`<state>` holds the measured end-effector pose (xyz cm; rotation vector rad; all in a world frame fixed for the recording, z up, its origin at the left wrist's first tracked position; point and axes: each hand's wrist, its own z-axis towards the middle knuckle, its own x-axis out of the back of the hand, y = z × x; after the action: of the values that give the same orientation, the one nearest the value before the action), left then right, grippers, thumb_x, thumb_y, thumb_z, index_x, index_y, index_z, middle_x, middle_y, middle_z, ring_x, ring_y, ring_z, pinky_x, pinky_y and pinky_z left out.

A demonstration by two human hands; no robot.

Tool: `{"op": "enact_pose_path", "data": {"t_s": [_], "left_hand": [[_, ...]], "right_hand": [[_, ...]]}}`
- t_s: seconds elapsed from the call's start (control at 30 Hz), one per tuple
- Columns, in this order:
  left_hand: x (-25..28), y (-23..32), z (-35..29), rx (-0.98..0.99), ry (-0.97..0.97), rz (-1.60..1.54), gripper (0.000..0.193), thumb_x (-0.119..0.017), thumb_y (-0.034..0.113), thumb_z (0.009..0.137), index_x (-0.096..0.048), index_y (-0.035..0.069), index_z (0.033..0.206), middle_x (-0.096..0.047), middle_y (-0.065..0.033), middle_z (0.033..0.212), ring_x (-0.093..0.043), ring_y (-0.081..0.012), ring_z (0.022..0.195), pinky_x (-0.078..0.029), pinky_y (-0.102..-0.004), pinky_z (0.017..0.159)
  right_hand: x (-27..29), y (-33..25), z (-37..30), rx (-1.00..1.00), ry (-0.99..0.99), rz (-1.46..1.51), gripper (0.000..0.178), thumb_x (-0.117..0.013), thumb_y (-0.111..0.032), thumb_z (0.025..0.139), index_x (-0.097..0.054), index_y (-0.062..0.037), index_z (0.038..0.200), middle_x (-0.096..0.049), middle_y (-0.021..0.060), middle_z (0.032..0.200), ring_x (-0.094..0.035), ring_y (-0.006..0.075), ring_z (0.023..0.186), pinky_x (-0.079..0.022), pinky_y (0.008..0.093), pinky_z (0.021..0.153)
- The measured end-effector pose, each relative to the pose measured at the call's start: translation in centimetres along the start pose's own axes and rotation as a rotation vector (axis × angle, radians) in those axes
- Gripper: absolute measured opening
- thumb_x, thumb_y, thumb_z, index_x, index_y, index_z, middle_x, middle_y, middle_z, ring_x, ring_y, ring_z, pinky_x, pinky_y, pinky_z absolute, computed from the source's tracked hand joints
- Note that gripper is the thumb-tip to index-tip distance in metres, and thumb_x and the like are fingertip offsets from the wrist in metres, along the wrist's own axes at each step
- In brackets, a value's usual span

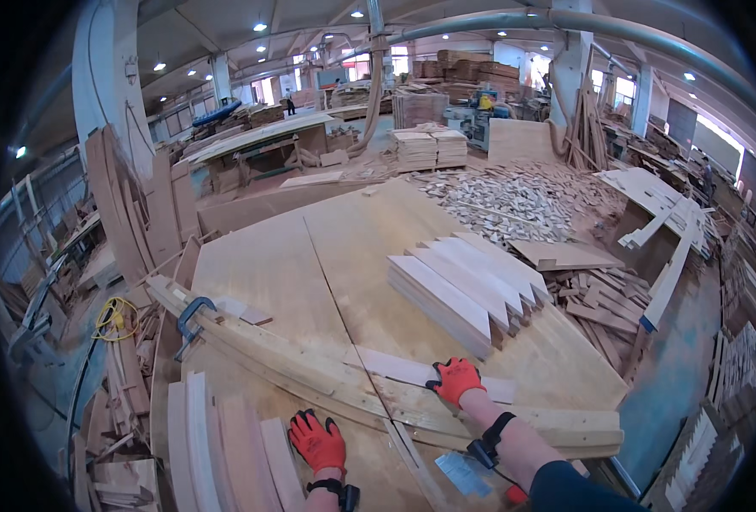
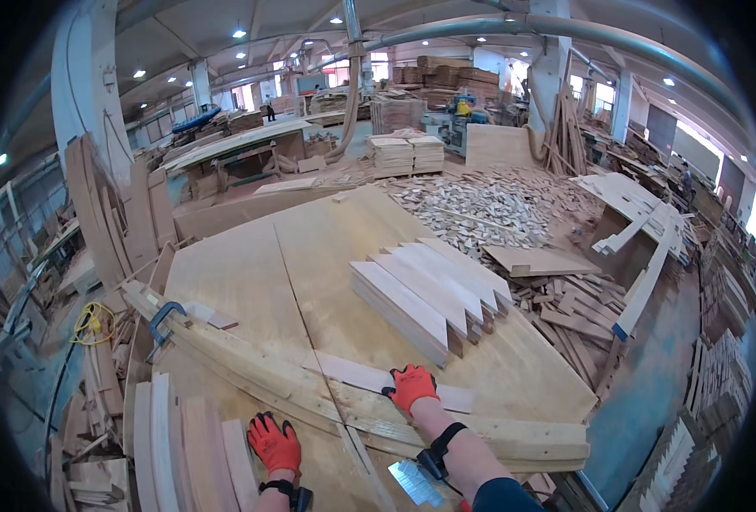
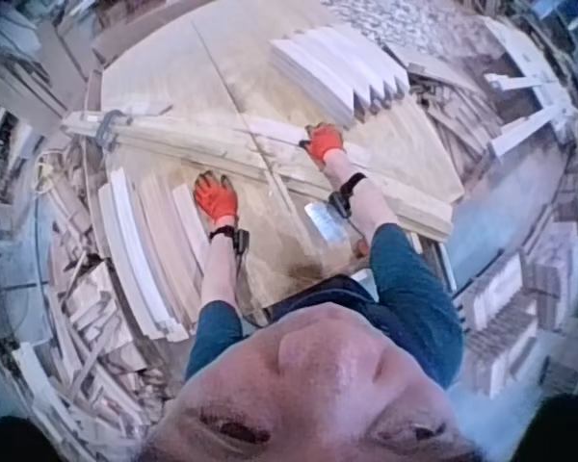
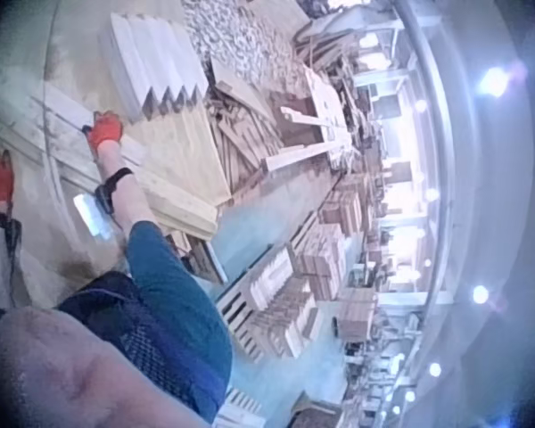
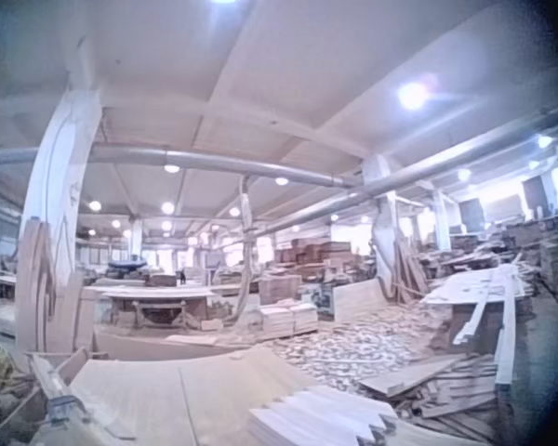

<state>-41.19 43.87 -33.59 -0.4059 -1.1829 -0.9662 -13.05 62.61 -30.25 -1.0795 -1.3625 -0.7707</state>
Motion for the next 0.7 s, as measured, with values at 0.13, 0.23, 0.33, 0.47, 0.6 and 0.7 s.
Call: {"op": "enact_pose_path", "data": {"t_s": [0.13,0.23,0.33,0.47,0.6,0.7], "left_hand": [[0.7,0.3,-0.5,-0.022,0.031,0.005,0.062,-0.063,0.034,0.09,-0.052,-0.003,0.138,-0.047,-0.0242,0.148,-0.038,-0.0417,0.141,-0.022,-0.0542,0.121],[1.1,0.0,-1.2,-0.059,0.102,0.005,0.055,-0.064,0.032,0.089,-0.056,-0.001,0.133,-0.05,-0.0245,0.143,-0.041,-0.0424,0.136,-0.027,-0.0542,0.117],[2.8,-0.4,-6.3,-0.141,0.167,0.004,0.046,-0.067,0.027,0.087,-0.059,0.002,0.125,-0.055,-0.0224,0.134,-0.048,-0.042,0.127,-0.034,-0.0543,0.11],[5.3,-0.8,-12.1,-0.108,0.121,-0.011,0.049,-0.067,0.034,0.087,-0.059,0.005,0.126,-0.057,-0.0193,0.132,-0.048,-0.0386,0.127,-0.034,-0.0523,0.11],[7.2,-2.2,-16.2,-0.045,0.052,0.054,0.057,-0.063,0.038,0.091,-0.055,0.005,0.136,-0.051,-0.0201,0.144,-0.041,-0.0391,0.137,-0.027,-0.0534,0.116],[9.0,-1.8,-18.8,-0.007,-0.026,0.025,0.06,-0.062,0.04,0.091,-0.053,0.005,0.139,-0.049,-0.0199,0.146,-0.039,-0.0392,0.138,-0.026,-0.0534,0.117]], "right_hand": [[0.6,0.4,-1.3,0.009,0.016,0.024,0.056,-0.068,-0.053,0.089,-0.063,-0.0137,0.129,-0.062,0.0156,0.124,-0.058,0.0348,0.118,-0.051,0.046,0.095],[0.4,0.7,-2.2,0.037,0.072,-0.015,0.058,-0.069,-0.054,0.088,-0.063,-0.0156,0.13,-0.063,0.0167,0.121,-0.06,0.0357,0.117,-0.052,0.0472,0.093],[-2.5,1.3,-6.6,0.023,0.107,-0.051,0.053,-0.071,-0.051,0.086,-0.065,-0.0117,0.122,-0.064,0.016,0.117,-0.062,0.0344,0.112,-0.053,0.0478,0.088],[-2.2,3.1,-12.7,-0.001,0.031,-0.087,0.062,-0.073,-0.06,0.082,-0.066,-0.0099,0.117,-0.065,0.0173,0.117,-0.064,0.0329,0.11,-0.051,0.0448,0.093],[0.5,3.9,-15.5,0.076,-0.076,0.072,0.059,-0.075,-0.056,0.082,-0.066,-0.009,0.116,-0.065,0.0142,0.118,-0.063,0.0332,0.109,-0.05,0.0438,0.093],[1.0,3.5,-16.9,-0.008,0.119,-0.017,0.052,-0.076,-0.048,0.083,-0.067,-0.0112,0.119,-0.064,0.0119,0.122,-0.06,0.0339,0.112,-0.048,0.0449,0.095]]}}
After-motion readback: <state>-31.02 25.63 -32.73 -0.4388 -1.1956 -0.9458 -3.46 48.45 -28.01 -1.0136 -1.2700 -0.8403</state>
